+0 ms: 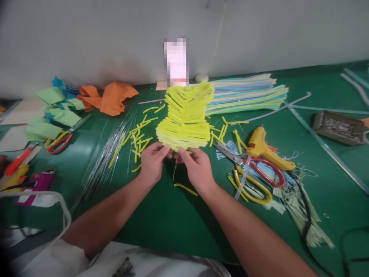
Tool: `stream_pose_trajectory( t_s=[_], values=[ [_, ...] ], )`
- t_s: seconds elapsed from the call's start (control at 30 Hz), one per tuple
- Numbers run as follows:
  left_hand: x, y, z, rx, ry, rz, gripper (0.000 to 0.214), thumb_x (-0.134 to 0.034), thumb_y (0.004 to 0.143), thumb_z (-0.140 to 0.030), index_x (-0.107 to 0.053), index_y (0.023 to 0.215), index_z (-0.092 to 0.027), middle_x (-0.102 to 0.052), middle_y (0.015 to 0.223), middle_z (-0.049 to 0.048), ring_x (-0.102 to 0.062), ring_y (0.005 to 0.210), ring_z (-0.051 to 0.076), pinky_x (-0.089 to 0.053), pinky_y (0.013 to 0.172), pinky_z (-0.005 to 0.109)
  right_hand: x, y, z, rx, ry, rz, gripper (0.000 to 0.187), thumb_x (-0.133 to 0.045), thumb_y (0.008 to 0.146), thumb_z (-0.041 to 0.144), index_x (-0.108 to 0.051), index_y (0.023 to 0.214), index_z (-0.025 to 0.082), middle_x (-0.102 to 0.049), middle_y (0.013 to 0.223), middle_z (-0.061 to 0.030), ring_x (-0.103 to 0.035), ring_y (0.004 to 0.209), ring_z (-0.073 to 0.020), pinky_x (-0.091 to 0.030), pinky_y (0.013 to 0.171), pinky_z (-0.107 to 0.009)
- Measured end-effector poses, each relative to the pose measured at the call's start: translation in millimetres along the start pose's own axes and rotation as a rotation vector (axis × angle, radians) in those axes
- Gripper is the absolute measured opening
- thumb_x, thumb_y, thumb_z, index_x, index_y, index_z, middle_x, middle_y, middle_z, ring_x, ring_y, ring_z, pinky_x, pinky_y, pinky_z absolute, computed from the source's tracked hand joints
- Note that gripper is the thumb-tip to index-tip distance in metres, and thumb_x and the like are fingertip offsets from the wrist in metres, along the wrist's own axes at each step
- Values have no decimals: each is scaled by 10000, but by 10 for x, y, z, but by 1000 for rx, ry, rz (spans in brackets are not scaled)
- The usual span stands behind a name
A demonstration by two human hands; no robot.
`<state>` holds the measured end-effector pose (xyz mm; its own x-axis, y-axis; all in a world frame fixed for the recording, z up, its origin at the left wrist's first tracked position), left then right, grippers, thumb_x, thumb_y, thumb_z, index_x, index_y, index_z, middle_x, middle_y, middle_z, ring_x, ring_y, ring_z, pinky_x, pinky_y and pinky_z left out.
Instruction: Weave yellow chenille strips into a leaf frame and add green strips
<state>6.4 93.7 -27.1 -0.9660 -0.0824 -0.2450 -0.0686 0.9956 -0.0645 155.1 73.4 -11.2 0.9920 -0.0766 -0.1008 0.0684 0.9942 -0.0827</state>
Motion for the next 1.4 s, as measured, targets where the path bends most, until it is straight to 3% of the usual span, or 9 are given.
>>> stream_pose_trajectory(
  t_s=[0.13, 0.37, 0.63, 0.87, 1.03, 1.23, 1.4],
  values=[
    [-33, 8, 12, 36, 22, 38, 213, -811, 702, -350, -734, 790, -172, -706, 708, 1, -596, 576, 79, -489, 585, 205, 7, -9, 13, 37, -110, 0, 329, -645, 827, 478, -692, 666, 195, -699, 653, -34, -647, 655, -186, -500, 672, -315],
    [-28, 5, 44, 101, -9, 34, 238, -822, 683, -342, -686, 720, -150, -649, 602, -20, -521, 494, 60, -427, 510, 194, 21, -7, 8, 32, -143, -18, 344, -643, 820, 475, -675, 620, 197, -696, 651, -38, -650, 663, -193, -496, 672, -320],
    [-58, 1, 21, 48, -83, 64, 198, -791, 740, -333, -691, 768, -165, -630, 638, -28, -530, 565, 65, -461, 592, 201, -8, -37, -20, -2, 30, -43, 278, -723, 751, 461, -676, 692, 193, -734, 743, -51, -665, 666, -188, -528, 680, -339],
    [-152, -20, 18, 60, -121, 132, 193, -730, 810, -330, -697, 916, -172, -668, 750, 4, -581, 654, 99, -489, 674, 248, 76, -38, -36, 13, 95, -127, 178, -720, 738, 373, -658, 728, 207, -694, 656, -6, -642, 610, -165, -536, 643, -332],
    [-188, -9, 39, 152, -201, 142, 253, -776, 752, -350, -690, 880, -149, -669, 773, 15, -579, 639, 99, -485, 645, 245, 69, -13, -39, -6, 175, -106, 132, -732, 726, 327, -680, 734, 206, -693, 655, 8, -627, 593, -146, -535, 627, -317],
    [-226, 4, 69, 267, -299, 163, 317, -841, 661, -373, -666, 784, -139, -622, 680, -10, -522, 562, 71, -458, 588, 219, -40, 34, -97, -112, 313, 11, 211, -802, 673, 348, -722, 794, 194, -707, 711, -6, -608, 596, -128, -526, 607, -292],
    [-248, -13, 73, 285, -320, 174, 341, -836, 662, -397, -645, 796, -149, -613, 687, -11, -524, 579, 80, -457, 601, 231, 6, 28, -94, -104, 301, -50, 231, -823, 659, 335, -698, 798, 199, -696, 719, 3, -600, 586, -115, -525, 603, -279]
  ],
)
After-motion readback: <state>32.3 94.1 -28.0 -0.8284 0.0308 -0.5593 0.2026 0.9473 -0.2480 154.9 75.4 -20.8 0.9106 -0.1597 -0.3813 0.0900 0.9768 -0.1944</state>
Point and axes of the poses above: each hand's wrist, its own y-axis towards the middle knuckle, its own x-axis out of the back of the hand, z = x × y, the point moved 8 cm from there along y, towards the middle knuckle
